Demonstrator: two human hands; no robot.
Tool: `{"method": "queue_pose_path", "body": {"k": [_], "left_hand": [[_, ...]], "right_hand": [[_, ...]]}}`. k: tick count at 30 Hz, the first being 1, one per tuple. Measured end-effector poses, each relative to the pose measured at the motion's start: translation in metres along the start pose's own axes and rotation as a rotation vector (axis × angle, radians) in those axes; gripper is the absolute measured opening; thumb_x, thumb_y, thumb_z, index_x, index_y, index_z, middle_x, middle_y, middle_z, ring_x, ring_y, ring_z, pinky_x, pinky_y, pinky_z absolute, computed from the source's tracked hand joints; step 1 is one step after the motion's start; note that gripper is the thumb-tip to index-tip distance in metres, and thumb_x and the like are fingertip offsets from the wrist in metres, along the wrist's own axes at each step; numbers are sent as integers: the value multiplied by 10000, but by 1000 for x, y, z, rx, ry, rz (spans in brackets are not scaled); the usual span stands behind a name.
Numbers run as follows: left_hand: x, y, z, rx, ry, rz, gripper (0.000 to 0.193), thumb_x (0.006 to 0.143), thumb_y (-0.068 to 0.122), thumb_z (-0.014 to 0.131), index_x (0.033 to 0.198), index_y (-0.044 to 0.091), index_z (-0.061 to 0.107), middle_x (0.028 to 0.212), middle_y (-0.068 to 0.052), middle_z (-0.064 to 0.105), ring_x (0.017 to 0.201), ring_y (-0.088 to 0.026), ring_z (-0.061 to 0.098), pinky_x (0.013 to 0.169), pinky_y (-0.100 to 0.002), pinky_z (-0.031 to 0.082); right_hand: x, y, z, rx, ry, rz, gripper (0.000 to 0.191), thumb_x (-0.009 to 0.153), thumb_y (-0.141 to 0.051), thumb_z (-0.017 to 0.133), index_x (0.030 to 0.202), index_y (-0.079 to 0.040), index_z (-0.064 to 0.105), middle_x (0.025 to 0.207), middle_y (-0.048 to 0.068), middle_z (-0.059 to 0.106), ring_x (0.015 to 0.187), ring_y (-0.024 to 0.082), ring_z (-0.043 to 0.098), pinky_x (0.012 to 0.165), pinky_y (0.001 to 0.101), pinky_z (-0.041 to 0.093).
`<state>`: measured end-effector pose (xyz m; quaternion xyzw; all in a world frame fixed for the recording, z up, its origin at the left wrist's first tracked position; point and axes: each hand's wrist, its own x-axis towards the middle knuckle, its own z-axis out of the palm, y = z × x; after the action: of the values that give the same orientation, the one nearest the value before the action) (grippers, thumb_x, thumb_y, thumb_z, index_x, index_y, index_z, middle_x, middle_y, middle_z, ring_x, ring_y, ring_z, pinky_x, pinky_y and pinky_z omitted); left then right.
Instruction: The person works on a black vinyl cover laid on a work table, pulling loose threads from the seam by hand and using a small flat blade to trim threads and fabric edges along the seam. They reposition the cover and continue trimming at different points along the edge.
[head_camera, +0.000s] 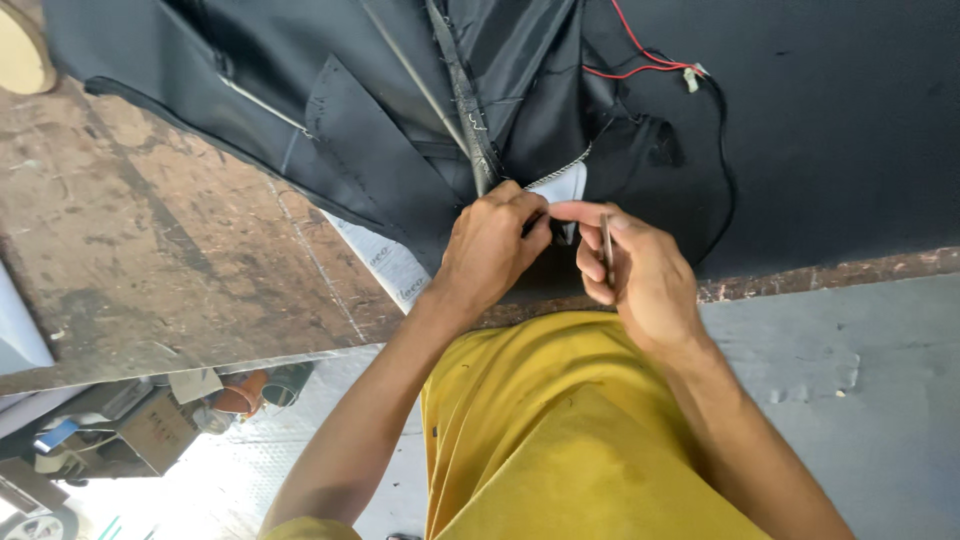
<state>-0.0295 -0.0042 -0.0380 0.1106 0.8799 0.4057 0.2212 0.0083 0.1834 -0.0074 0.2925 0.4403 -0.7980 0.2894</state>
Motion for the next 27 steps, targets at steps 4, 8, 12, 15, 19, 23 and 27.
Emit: {"method": "queue_pose_path", "body": {"k": [4, 8, 12, 15, 19, 23, 27], "left_hand": [[15, 18, -26, -95, 134, 86, 127, 871, 62, 759, 994, 33, 743, 925, -118, 681, 850, -312, 707, 764, -406, 566], [27, 40, -58, -99, 287, 184, 127, 882, 40, 747, 983, 12, 676, 1009, -142, 636, 861, -288, 690, 770, -398, 567], [50, 36, -92, 34, 261, 330, 157, 910, -3, 720, 1032, -8, 621, 1083, -158, 640, 936, -337, 672, 804, -424, 553], [72, 13, -112, 165, 207, 384, 164, 919, -13, 739, 1039, -9, 627, 1002, -160, 645, 941, -373, 664, 796, -443, 537], [92, -18, -121, 86, 103, 291, 171, 876, 26, 776, 981, 3, 643, 904, -162, 679, 818, -320, 697, 715, -393, 545], [99, -44, -113, -146, 66, 101, 158, 879, -4, 777, 1016, 10, 700, 919, -116, 767, 825, -171, 759, 725, -283, 584], [88, -66, -102, -532, 3, -73, 250, 896, -64, 744, 1130, -19, 668, 956, -94, 765, 886, -95, 734, 773, -225, 581]], "right_hand": [[-1, -2, -4, 188, -86, -13, 321, 1056, -184, 538, 1225, 72, 630, 928, 23, 510, 795, 146, 514, 672, 320, 439], [4, -5, -2, 360, -319, -223, 237, 1067, -179, 630, 1129, 49, 639, 1029, 65, 549, 853, 177, 523, 787, 379, 455], [43, -1, 18, 575, -528, -390, 207, 1135, -172, 614, 1062, 18, 651, 964, 55, 514, 892, 162, 524, 850, 362, 452], [82, 2, 37, 570, -452, -473, 175, 1123, -151, 604, 1065, 7, 653, 997, 50, 530, 927, 167, 544, 958, 386, 484], [131, 3, 56, 278, -174, -577, 190, 1061, -82, 608, 1158, 64, 681, 1078, 73, 630, 903, 152, 597, 997, 351, 513], [150, 9, 48, 101, -166, -641, 195, 1078, -57, 617, 1188, 76, 708, 992, 69, 652, 876, 115, 618, 928, 301, 552], [151, 16, 37, 105, -116, -526, 196, 1044, -43, 627, 1186, 77, 688, 913, 59, 676, 811, 108, 627, 831, 274, 564]]}}
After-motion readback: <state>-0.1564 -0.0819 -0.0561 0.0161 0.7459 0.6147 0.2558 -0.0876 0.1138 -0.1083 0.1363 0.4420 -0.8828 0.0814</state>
